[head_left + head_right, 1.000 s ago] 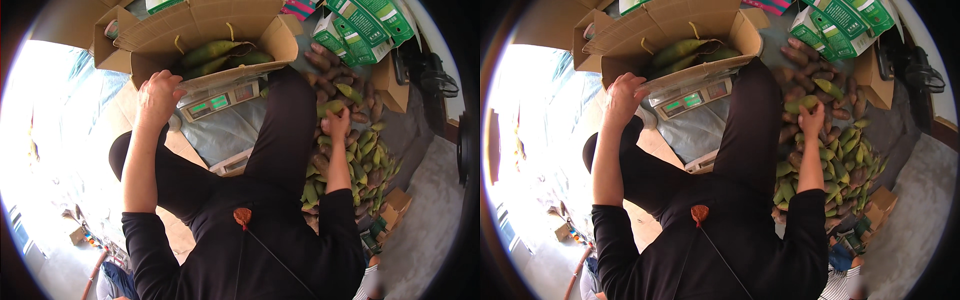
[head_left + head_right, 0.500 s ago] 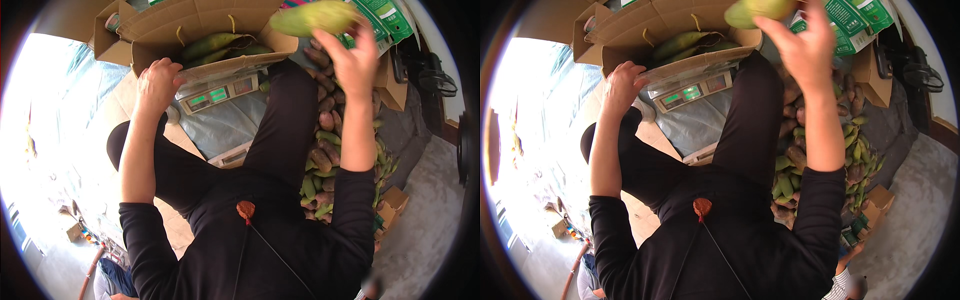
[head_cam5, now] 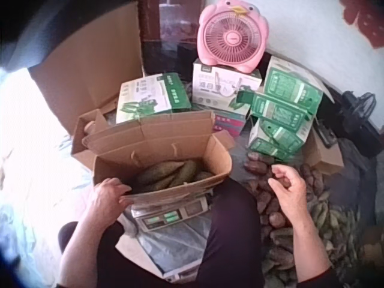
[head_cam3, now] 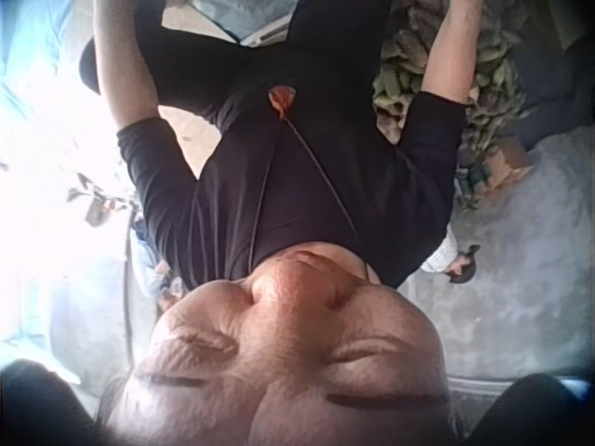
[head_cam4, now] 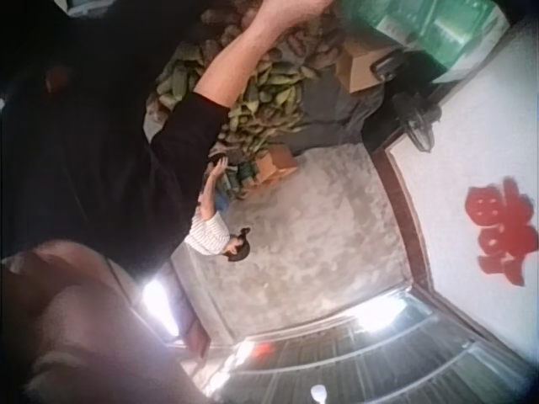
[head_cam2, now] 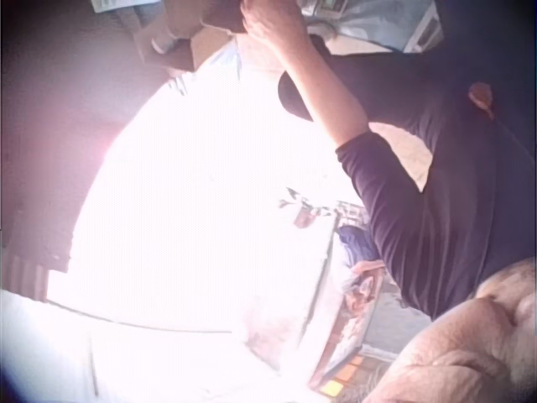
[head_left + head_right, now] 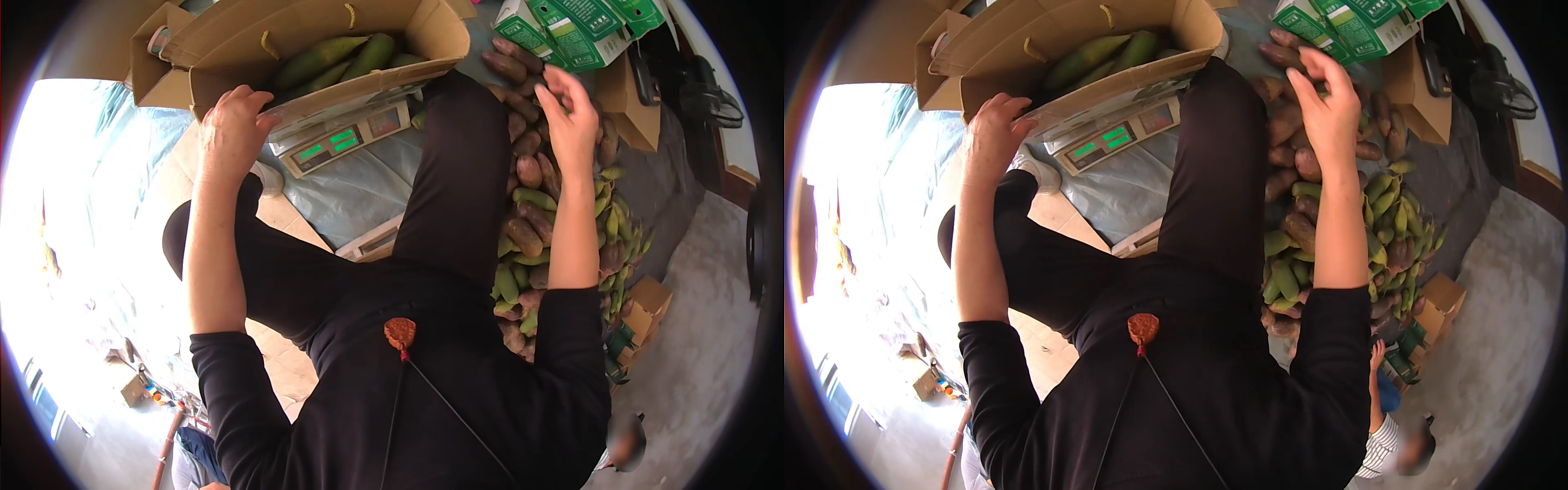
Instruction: Sort vegetables and place them into cardboard boxes for packaging.
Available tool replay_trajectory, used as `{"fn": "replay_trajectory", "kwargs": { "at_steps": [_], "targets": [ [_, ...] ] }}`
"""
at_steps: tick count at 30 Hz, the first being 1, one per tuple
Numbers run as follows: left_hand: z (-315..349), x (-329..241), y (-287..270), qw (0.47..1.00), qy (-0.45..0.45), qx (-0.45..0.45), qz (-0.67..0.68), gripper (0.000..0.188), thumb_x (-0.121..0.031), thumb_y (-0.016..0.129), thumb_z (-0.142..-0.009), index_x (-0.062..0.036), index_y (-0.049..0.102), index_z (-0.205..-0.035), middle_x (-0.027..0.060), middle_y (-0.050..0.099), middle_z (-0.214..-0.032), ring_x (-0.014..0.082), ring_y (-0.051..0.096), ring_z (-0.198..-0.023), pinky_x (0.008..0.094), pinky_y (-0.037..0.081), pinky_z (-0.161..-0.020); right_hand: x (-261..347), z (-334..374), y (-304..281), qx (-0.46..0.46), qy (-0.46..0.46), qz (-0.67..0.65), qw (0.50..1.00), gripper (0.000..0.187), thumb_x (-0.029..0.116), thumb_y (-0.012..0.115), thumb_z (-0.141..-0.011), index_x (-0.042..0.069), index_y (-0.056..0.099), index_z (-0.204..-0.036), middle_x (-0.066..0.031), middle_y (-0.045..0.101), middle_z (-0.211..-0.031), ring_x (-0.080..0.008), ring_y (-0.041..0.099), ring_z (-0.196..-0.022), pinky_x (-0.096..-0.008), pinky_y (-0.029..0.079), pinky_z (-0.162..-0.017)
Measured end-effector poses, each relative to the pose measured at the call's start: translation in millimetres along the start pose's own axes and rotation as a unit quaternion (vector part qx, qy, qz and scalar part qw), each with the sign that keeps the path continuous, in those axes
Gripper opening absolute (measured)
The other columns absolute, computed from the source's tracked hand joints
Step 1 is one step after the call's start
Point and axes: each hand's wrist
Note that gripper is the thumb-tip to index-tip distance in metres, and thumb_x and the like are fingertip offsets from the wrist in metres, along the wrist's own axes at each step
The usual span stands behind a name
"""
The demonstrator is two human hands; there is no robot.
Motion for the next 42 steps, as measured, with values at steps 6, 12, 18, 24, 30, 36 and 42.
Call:
{"fn": "replay_trajectory", "kwargs": {
  "at_steps": [6, 12, 18, 24, 30, 36, 42],
  "targets": [
    [-4, 8, 6, 1.000, 0.016, 0.015, -0.001, 0.032, -0.013, 0.068, -0.073, -0.0056, 0.064, -0.104, 0.0142, 0.059, -0.091, 0.0335, 0.057, -0.090, 0.0407, 0.046, -0.078, -89, 85, -38, 0.002, 0.169, 0.047, 0.984, 0.027, 0.010, 0.068, -0.077, 0.004, 0.064, -0.103, -0.0099, 0.064, -0.095, -0.0174, 0.061, -0.083, -0.0298, 0.050, -0.073],
    [-6, 5, 9, 0.999, 0.039, 0.000, 0.026, 0.030, -0.006, 0.066, -0.073, -0.0008, 0.064, -0.103, 0.0136, 0.060, -0.090, 0.0297, 0.059, -0.087, 0.0378, 0.047, -0.076, -91, 129, -66, -0.023, 0.227, 0.110, 0.967, 0.024, 0.010, 0.068, -0.076, 0.004, 0.064, -0.099, -0.0098, 0.064, -0.093, -0.0220, 0.062, -0.081, -0.0318, 0.049, -0.075],
    [-7, 9, 12, 0.999, 0.014, -0.005, 0.043, 0.032, -0.003, 0.067, -0.071, -0.0008, 0.064, -0.103, 0.0136, 0.060, -0.088, 0.0280, 0.060, -0.086, 0.0370, 0.048, -0.075, -97, 175, -65, 0.050, 0.216, 0.181, 0.958, 0.029, 0.011, 0.072, -0.070, 0.006, 0.064, -0.097, -0.0104, 0.063, -0.093, -0.0300, 0.057, -0.092, -0.0395, 0.045, -0.081],
    [-9, 4, 12, 0.998, 0.022, -0.019, 0.052, 0.032, -0.004, 0.069, -0.069, -0.0020, 0.065, -0.101, 0.0138, 0.061, -0.087, 0.0295, 0.059, -0.086, 0.0380, 0.047, -0.077, -99, 249, -47, 0.343, 0.173, 0.365, 0.848, 0.049, 0.011, 0.072, -0.066, 0.017, 0.058, -0.112, -0.0019, 0.056, -0.112, -0.0246, 0.050, -0.106, -0.0422, 0.043, -0.082],
    [-6, 3, 12, 0.999, 0.037, -0.021, 0.020, 0.031, -0.009, 0.068, -0.072, -0.0028, 0.066, -0.103, 0.0130, 0.062, -0.089, 0.0264, 0.061, -0.085, 0.0355, 0.049, -0.077, -130, 308, -21, 0.359, 0.022, 0.398, 0.844, 0.051, 0.007, 0.066, -0.064, 0.017, 0.056, -0.113, -0.0027, 0.055, -0.113, -0.0227, 0.049, -0.107, -0.0384, 0.042, -0.080],
    [-3, 5, 9, 0.999, 0.035, -0.032, 0.020, 0.032, -0.011, 0.071, -0.070, -0.0037, 0.065, -0.101, 0.0115, 0.060, -0.088, 0.0296, 0.057, -0.088, 0.0392, 0.046, -0.077, -132, 312, -10, 0.396, 0.026, 0.414, 0.819, 0.046, 0.008, 0.060, -0.069, 0.015, 0.054, -0.114, -0.0024, 0.052, -0.113, -0.0217, 0.046, -0.110, -0.0376, 0.038, -0.083],
    [-1, 8, 7, 0.999, 0.033, -0.026, 0.006, 0.033, -0.011, 0.071, -0.070, -0.0045, 0.065, -0.101, 0.0113, 0.061, -0.089, 0.0296, 0.058, -0.089, 0.0393, 0.046, -0.078, -122, 295, -3, 0.448, 0.030, 0.418, 0.790, 0.045, 0.009, 0.060, -0.069, 0.016, 0.053, -0.113, -0.0017, 0.052, -0.112, -0.0213, 0.046, -0.109, -0.0368, 0.038, -0.082]
  ]
}}
Point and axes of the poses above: each hand's wrist, its own z-axis away from the middle knuckle, its own y-axis out of the palm, x = y × z
